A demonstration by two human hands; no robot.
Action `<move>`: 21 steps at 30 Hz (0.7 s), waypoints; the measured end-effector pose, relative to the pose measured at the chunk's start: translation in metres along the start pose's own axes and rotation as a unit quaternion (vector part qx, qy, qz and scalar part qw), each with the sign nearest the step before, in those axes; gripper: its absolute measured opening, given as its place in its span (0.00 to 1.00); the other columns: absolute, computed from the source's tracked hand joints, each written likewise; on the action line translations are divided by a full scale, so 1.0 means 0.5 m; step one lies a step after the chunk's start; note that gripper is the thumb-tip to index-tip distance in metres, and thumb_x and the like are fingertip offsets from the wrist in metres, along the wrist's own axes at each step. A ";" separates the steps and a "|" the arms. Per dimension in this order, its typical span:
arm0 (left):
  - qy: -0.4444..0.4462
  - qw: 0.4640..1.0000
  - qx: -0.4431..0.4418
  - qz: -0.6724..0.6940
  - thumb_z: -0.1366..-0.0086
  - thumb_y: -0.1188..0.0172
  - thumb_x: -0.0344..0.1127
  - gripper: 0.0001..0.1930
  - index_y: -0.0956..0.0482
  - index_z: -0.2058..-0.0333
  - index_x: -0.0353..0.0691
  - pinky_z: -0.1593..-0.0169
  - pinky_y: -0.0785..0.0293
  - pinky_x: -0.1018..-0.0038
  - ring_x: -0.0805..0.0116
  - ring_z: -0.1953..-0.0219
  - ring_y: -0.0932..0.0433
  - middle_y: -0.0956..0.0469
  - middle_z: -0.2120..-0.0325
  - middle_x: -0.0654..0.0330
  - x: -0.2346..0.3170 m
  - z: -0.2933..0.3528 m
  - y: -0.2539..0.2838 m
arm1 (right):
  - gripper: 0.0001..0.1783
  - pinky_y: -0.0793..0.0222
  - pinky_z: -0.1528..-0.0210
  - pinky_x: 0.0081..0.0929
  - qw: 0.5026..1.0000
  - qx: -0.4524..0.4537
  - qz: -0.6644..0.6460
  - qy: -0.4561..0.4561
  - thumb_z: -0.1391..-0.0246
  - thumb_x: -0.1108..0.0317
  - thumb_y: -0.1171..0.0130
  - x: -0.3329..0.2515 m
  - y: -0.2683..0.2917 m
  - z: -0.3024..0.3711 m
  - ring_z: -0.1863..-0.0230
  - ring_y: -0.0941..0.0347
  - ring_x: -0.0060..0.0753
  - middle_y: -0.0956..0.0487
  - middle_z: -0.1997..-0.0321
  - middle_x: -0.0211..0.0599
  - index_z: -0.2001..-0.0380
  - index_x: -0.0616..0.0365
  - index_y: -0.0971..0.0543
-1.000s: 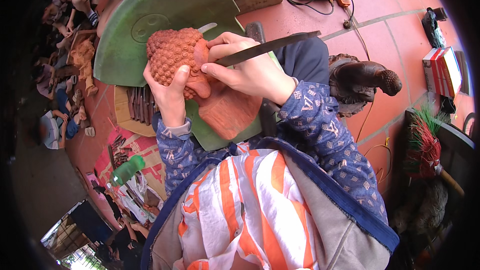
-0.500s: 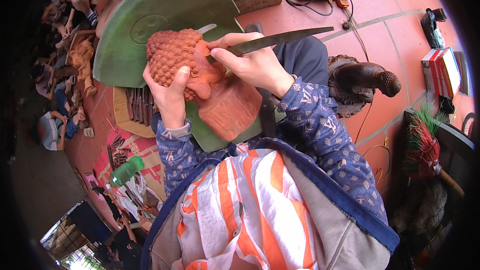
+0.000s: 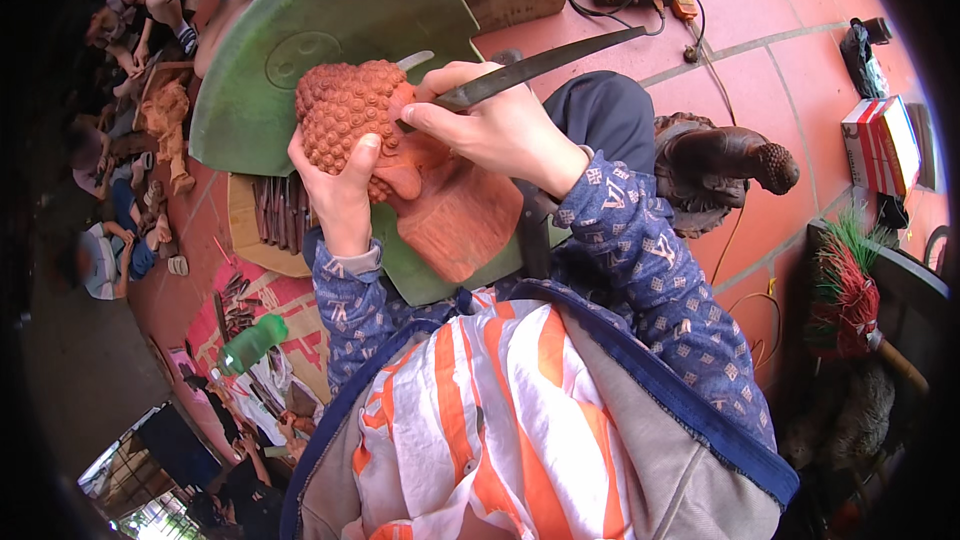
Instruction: The person carves a wooden Buddha head using a chisel, focusing on refining the hair curls and facial features. The person holds the sculpture with the left hand and uses the chisel with the right hand to shape the surface.
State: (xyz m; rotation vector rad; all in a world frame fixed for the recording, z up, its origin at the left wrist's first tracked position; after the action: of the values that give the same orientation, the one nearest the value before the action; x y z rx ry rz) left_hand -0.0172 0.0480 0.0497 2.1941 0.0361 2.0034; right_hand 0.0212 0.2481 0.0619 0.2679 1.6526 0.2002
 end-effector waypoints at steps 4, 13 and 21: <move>-0.003 1.000 -0.003 -0.007 0.47 0.24 0.37 0.48 0.48 0.36 0.30 0.37 0.33 0.63 0.60 0.42 0.31 0.35 0.42 0.46 0.003 -0.001 0.000 | 0.11 0.27 0.60 0.21 0.999 0.003 -0.048 -0.022 0.39 0.69 0.40 0.017 0.003 0.001 0.64 0.26 0.18 0.16 0.60 0.38 0.63 0.70 0.18; -0.004 1.000 -0.004 -0.006 0.47 0.25 0.36 0.48 0.48 0.36 0.30 0.37 0.33 0.64 0.61 0.42 0.31 0.36 0.42 0.47 0.004 0.000 -0.001 | 0.11 0.27 0.59 0.20 0.995 0.005 -0.078 -0.054 0.38 0.69 0.41 0.021 -0.003 0.007 0.63 0.26 0.18 0.16 0.55 0.38 0.64 0.70 0.19; 0.000 1.000 0.004 -0.013 0.48 0.24 0.37 0.48 0.47 0.36 0.30 0.37 0.33 0.64 0.60 0.42 0.31 0.35 0.42 0.47 -0.004 -0.001 0.002 | 0.13 0.28 0.61 0.28 0.997 0.071 -0.024 0.032 0.42 0.64 0.37 0.018 -0.020 0.014 0.66 0.24 0.28 0.17 0.62 0.40 0.64 0.66 0.18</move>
State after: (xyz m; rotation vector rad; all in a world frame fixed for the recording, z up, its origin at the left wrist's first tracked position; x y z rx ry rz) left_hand -0.0180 0.0466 0.0477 2.1872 0.0720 1.9929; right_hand 0.0267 0.2408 0.0497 0.3314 1.7379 0.0550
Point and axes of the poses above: each hand's wrist, its own z-axis away from the middle knuckle, its own y-axis out of the back of the hand, x = y × z, the point moved 2 cm from there along -z, towards the middle knuckle
